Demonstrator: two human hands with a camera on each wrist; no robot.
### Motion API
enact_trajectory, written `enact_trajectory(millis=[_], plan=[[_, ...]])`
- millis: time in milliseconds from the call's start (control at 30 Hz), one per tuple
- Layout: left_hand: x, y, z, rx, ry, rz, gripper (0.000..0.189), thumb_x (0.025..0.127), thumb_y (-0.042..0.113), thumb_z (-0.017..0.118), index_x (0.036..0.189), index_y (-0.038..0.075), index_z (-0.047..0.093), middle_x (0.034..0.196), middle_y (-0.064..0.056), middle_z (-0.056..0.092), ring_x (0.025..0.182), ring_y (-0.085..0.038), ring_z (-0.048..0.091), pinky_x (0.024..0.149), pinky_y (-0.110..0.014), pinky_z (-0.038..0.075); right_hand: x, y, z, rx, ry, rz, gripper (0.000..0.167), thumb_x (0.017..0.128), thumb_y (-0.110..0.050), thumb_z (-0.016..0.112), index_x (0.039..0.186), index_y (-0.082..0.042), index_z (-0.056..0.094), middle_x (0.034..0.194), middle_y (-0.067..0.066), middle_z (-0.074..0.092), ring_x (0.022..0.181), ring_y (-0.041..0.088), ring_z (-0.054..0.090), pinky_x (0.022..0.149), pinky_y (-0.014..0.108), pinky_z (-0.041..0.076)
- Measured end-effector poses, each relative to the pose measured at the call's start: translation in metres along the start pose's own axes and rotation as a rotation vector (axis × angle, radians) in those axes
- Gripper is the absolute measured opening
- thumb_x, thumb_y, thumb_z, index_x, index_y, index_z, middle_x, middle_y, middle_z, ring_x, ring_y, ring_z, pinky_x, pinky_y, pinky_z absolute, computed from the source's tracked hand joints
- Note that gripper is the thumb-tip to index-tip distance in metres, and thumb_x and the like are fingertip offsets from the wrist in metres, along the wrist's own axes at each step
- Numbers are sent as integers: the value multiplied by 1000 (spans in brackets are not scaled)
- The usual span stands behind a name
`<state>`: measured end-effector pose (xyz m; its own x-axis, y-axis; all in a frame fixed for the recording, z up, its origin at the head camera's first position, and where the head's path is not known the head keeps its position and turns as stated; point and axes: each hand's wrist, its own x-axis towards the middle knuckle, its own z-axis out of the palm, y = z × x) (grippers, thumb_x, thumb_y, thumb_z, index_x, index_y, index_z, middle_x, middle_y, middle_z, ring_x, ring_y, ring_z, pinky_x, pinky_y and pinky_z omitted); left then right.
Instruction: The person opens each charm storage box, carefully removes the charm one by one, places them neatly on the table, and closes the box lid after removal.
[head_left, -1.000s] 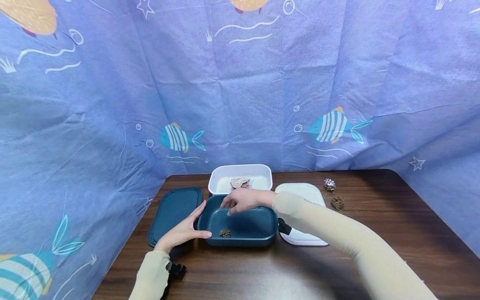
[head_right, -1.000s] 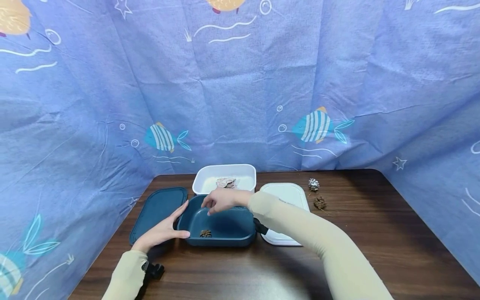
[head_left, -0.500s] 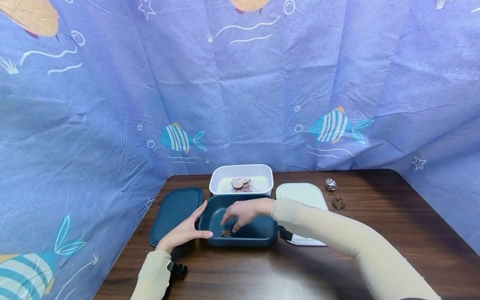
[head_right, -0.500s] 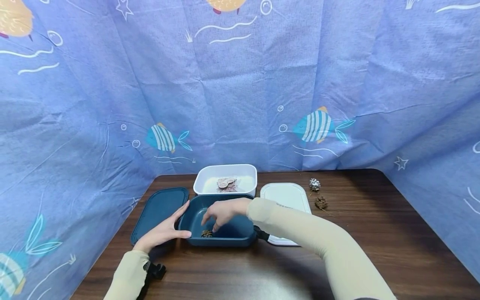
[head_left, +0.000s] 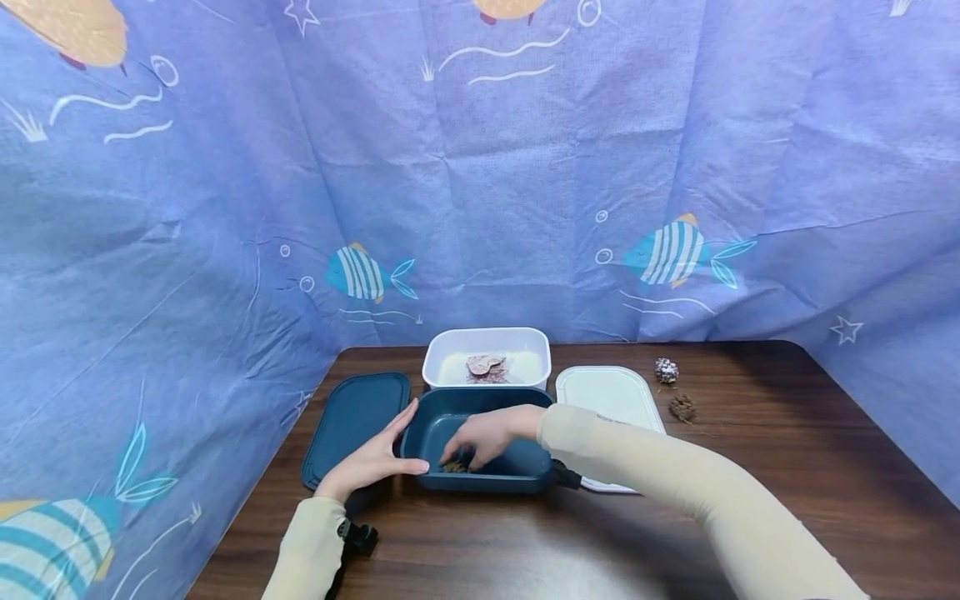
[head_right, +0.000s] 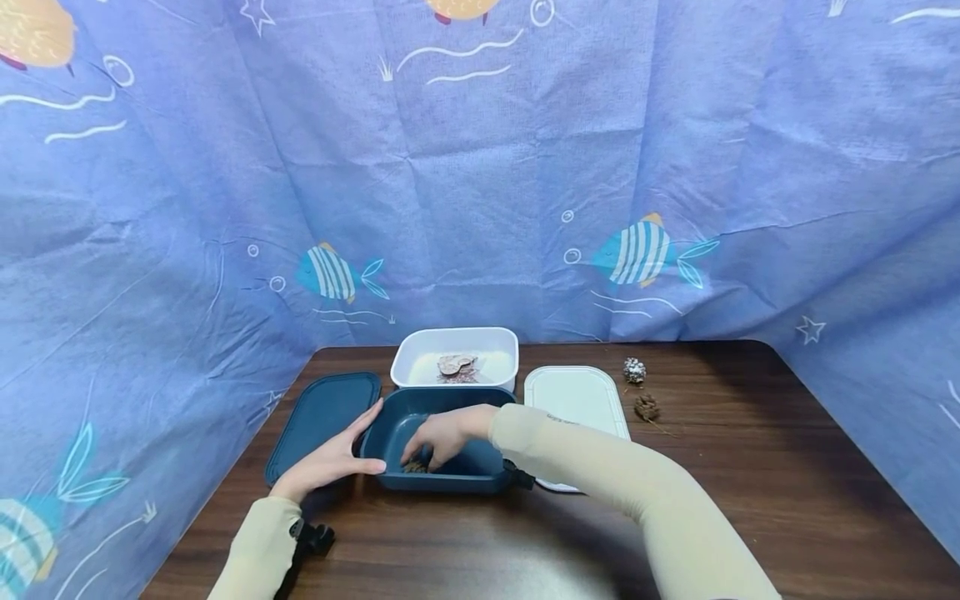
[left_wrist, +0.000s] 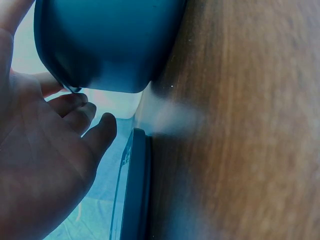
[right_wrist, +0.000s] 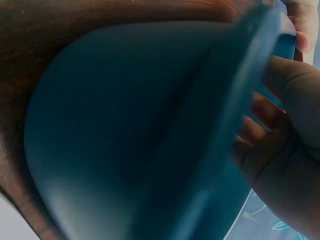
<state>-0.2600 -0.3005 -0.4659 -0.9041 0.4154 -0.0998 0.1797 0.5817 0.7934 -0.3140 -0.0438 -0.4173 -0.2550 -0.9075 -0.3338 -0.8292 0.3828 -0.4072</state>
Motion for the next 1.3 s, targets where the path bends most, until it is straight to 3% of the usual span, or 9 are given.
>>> enact_trajectory(millis=[100, 233, 333, 667, 933, 1300], plan=[[1, 1, 0, 3, -2, 1, 104, 88, 38, 78, 164, 28, 9, 170, -3, 3, 154, -35, 1, 113, -71, 17, 9, 12, 9, -36, 12, -25, 47, 98, -11, 68, 143, -21, 60, 138, -7, 61, 119, 8, 59, 100, 26, 48], [1, 0, 0, -2, -4, 7, 103, 88, 37, 78, 164, 27, 8, 170, -2, 2, 154, -35, 0, 113, -70, 16, 11, 12, 10, -43, 16, -32, 47, 98, -10, 67, 143, -21, 60, 139, -7, 60, 121, 7, 57, 103, 28, 47], [2, -1, 0, -5, -3, 11, 103, 88, 36, 78, 164, 27, 8, 170, -2, 2, 154, -35, 0, 113, -70, 16, 3, -1, 3, -21, 9, -18, 46, 98, -10, 67, 142, -19, 60, 138, -8, 60, 121, 4, 57, 104, 24, 45], [0, 1, 0, -6, -5, -5, 104, 88, 38, 78, 164, 28, 9, 170, -4, 3, 154, -38, 2, 112, -72, 18, -5, -4, 1, 2, 35, 23, 43, 99, -15, 67, 141, -18, 61, 138, -6, 61, 118, 7, 60, 97, 21, 48], [0, 0, -1, -3, 2, -18, 104, 87, 38, 78, 164, 29, 9, 170, -6, 2, 154, -38, 2, 112, -72, 18, -22, 3, -11, 45, 132, 77, 45, 96, -26, 71, 139, -15, 62, 134, -2, 64, 113, 8, 62, 96, 23, 49], [1, 0, 0, -9, -6, -15, 105, 87, 38, 78, 164, 27, 8, 170, -7, 1, 153, -39, 0, 112, -73, 16, -56, 21, -29, 65, 291, 114, 47, 93, -25, 74, 136, -9, 64, 128, 2, 67, 110, 14, 64, 96, 29, 49]])
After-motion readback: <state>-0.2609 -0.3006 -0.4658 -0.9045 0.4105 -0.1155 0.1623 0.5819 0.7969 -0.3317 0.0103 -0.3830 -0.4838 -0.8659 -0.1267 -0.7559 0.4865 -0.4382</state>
